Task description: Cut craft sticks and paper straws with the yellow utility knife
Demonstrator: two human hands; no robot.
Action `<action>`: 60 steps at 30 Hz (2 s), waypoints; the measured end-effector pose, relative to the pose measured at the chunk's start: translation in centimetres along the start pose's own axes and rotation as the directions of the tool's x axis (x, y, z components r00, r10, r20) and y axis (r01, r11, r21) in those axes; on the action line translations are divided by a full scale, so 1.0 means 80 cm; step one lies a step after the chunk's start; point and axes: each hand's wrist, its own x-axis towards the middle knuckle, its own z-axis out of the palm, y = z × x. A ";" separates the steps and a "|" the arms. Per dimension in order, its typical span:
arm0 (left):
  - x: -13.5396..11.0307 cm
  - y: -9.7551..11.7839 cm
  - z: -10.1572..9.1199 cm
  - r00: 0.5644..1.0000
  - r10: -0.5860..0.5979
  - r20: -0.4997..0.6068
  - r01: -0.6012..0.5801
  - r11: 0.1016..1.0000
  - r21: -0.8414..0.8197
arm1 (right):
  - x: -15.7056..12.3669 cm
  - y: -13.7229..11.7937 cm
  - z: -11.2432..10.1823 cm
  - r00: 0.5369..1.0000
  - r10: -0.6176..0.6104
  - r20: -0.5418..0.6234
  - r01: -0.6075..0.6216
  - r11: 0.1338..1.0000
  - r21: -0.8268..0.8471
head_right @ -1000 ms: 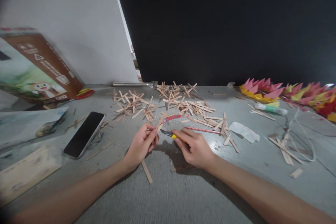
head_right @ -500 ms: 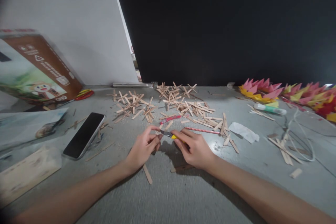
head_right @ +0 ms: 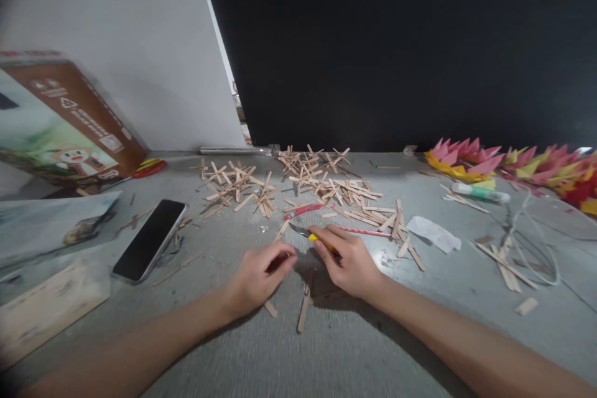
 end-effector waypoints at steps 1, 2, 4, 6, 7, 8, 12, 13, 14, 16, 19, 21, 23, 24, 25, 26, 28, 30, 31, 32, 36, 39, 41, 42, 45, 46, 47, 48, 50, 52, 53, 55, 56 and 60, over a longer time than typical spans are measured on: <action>-0.001 0.003 0.000 0.990 0.123 0.069 -0.127 0.990 0.054 | 0.000 0.000 0.000 1.000 0.006 -0.002 -0.006 1.000 0.002; -0.002 0.005 -0.001 0.963 0.231 0.139 -0.246 0.964 0.101 | 0.000 -0.001 0.000 1.000 0.013 -0.001 -0.013 1.000 0.003; -0.002 0.010 -0.003 0.883 0.389 0.264 -0.436 0.887 0.153 | 0.000 -0.001 0.000 1.000 0.027 0.005 -0.027 1.000 0.011; -0.001 0.014 -0.004 0.806 0.472 0.358 -0.552 0.817 0.166 | 0.000 -0.001 0.001 0.999 0.040 0.017 -0.040 0.999 0.023; 0.000 0.015 -0.005 0.773 0.498 0.393 -0.591 0.791 0.161 | 0.000 -0.001 0.001 0.999 0.044 0.018 -0.045 0.999 0.029; 0.000 0.015 -0.005 0.748 0.518 0.415 -0.619 0.770 0.155 | 0.000 0.000 0.002 0.999 0.048 0.018 -0.048 0.998 0.032; 0.000 0.014 -0.003 0.756 0.512 0.407 -0.614 0.771 0.171 | 0.000 0.000 0.002 0.999 0.047 0.015 -0.048 0.998 0.035; 0.000 0.013 -0.003 0.772 0.498 0.394 -0.597 0.782 0.181 | 0.001 -0.001 0.002 0.999 0.045 0.018 -0.045 0.998 0.032; 0.000 0.012 -0.002 0.789 0.482 0.381 -0.578 0.793 0.193 | 0.001 -0.001 0.001 0.999 0.043 0.022 -0.044 0.999 0.028; 0.000 0.009 -0.001 0.818 0.452 0.355 -0.541 0.814 0.212 | 0.001 -0.002 0.001 0.999 0.038 0.026 -0.039 0.999 0.024; 0.000 0.008 0.000 0.852 0.409 0.327 -0.490 0.843 0.222 | 0.002 -0.002 0.001 0.999 0.039 0.027 -0.040 0.999 0.034; 0.000 0.008 0.001 0.869 0.377 0.319 -0.458 0.857 0.235 | 0.001 -0.001 0.001 0.999 0.042 0.029 -0.043 0.998 0.040; -0.001 0.008 0.002 0.878 0.351 0.325 -0.441 0.858 0.264 | 0.001 -0.001 0.001 0.999 0.043 0.034 -0.044 0.998 0.038; -0.001 0.008 0.003 0.880 0.341 0.330 -0.436 0.855 0.280 | 0.002 -0.001 0.001 0.998 0.042 0.036 -0.043 0.998 0.035; -0.001 0.007 0.004 0.883 0.331 0.332 -0.430 0.854 0.292 | 0.002 -0.001 0.001 0.999 0.040 0.036 -0.041 0.999 0.031; -0.002 0.006 0.004 0.888 0.321 0.329 -0.420 0.857 0.298 | 0.002 -0.002 0.001 0.999 0.039 0.035 -0.040 0.999 0.026; -0.003 0.003 0.006 0.907 0.298 0.299 -0.384 0.876 0.292 | 0.002 -0.002 0.000 0.999 0.034 0.033 -0.034 0.999 0.020; -0.004 0.000 0.008 0.926 0.280 0.254 -0.345 0.900 0.266 | 0.002 -0.002 0.000 0.999 0.030 0.036 -0.031 0.999 0.017; -0.004 -0.001 0.008 0.931 0.278 0.235 -0.334 0.909 0.250 | 0.002 -0.002 0.000 0.999 0.031 0.036 -0.032 0.999 0.016; -0.004 -0.002 0.009 0.935 0.279 0.218 -0.328 0.915 0.235 | 0.002 -0.001 0.000 0.999 0.033 0.037 -0.034 0.999 0.014; -0.002 -0.006 0.011 0.942 0.286 0.174 -0.318 0.929 0.191 | 0.001 0.000 0.001 0.998 0.041 0.046 -0.041 0.999 0.007; -0.001 -0.007 0.011 0.947 0.273 0.169 -0.302 0.936 0.183 | 0.001 -0.001 0.001 0.998 0.040 0.049 -0.041 0.999 0.013; -0.001 -0.008 0.011 0.950 0.262 0.170 -0.292 0.938 0.185 | 0.001 -0.001 0.001 0.998 0.040 0.045 -0.040 0.999 0.009; 0.000 -0.008 0.011 0.952 0.257 0.168 -0.287 0.939 0.189 | 0.001 -0.001 0.000 0.998 0.039 0.043 -0.039 0.999 0.006; 0.001 -0.009 0.012 0.970 0.211 0.121 -0.232 0.953 0.195 | 0.002 -0.002 0.000 0.998 0.036 0.046 -0.037 0.999 0.012; 0.002 -0.010 0.013 0.981 0.175 0.083 -0.187 0.965 0.181 | 0.002 -0.003 0.000 0.998 0.038 0.044 -0.039 0.999 0.017; 0.004 -0.011 0.013 0.991 0.130 0.038 -0.134 0.979 0.151 | 0.002 -0.003 -0.001 0.998 0.044 0.038 -0.044 0.999 0.022; 0.006 -0.012 0.012 0.997 0.080 -0.011 -0.078 0.991 0.106 | 0.002 -0.004 -0.001 0.998 0.053 0.027 -0.054 0.998 0.027; 0.011 -0.015 0.010 0.995 -0.018 -0.099 0.018 1.000 -0.007 | 0.003 -0.004 0.000 0.997 0.080 -0.005 -0.080 0.996 0.028; 0.016 -0.018 0.006 0.979 -0.106 -0.174 0.088 0.990 -0.108 | 0.003 -0.003 0.000 0.992 0.112 -0.051 -0.111 0.994 0.022; 0.017 -0.021 0.004 0.963 -0.155 -0.219 0.125 0.981 -0.146 | 0.003 -0.002 0.000 0.989 0.129 -0.069 -0.128 0.992 0.021; 0.019 -0.025 0.001 0.923 -0.262 -0.281 0.198 0.951 -0.236 | 0.002 0.001 0.001 0.984 0.154 -0.087 -0.153 0.988 0.021; 0.019 -0.026 0.000 0.904 -0.317 -0.288 0.233 0.927 -0.293 | 0.002 0.002 0.002 0.983 0.160 -0.086 -0.159 0.987 0.022; 0.018 -0.025 0.002 0.879 -0.428 -0.208 0.269 0.807 -0.526 | 0.000 0.004 0.003 0.988 0.137 -0.070 -0.137 0.991 0.007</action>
